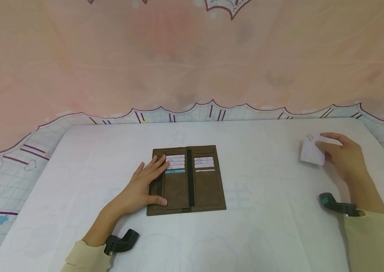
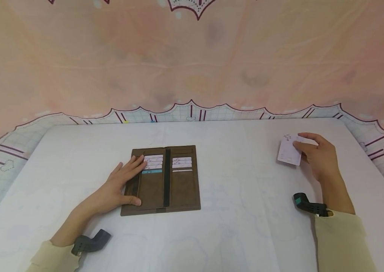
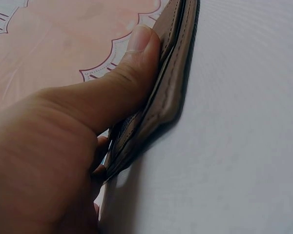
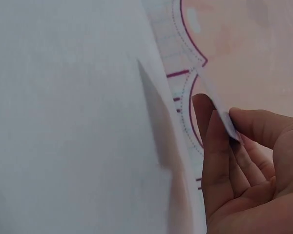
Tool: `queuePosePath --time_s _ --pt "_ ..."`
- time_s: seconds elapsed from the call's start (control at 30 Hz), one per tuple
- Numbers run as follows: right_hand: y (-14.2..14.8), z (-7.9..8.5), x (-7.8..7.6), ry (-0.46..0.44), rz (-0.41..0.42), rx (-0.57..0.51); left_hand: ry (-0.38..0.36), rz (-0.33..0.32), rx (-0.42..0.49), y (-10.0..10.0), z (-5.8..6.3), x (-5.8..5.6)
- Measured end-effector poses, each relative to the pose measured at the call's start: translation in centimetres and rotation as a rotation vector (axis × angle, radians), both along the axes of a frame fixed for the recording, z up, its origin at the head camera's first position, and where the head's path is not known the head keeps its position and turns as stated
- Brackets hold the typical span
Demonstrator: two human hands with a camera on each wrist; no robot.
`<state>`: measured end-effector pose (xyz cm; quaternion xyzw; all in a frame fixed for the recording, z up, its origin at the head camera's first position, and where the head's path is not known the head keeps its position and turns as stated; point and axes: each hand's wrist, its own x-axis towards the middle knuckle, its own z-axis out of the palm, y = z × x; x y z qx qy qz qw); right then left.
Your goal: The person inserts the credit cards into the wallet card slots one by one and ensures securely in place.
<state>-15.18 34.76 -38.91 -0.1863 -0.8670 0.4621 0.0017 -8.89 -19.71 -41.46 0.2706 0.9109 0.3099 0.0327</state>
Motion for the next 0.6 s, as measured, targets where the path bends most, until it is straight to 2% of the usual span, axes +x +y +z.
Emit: queuePosePath --time_s 0.13,0.3,0.6 --pt "-1.2 0.5 -0.2 0.007 0.024 -0.007 0.003 0.000 0.002 0.0 0.0 0.0" --pt "-3.0 1.2 -0.4 0.031 0.097 -0.001 -0.014 0.008 0.002 -0.1 0.1 0.2" --pt "-5.4 1.9 -1.0 0.104 0.200 -0.026 0.031 -0.024 -0.053 0.0 0.1 0.1"
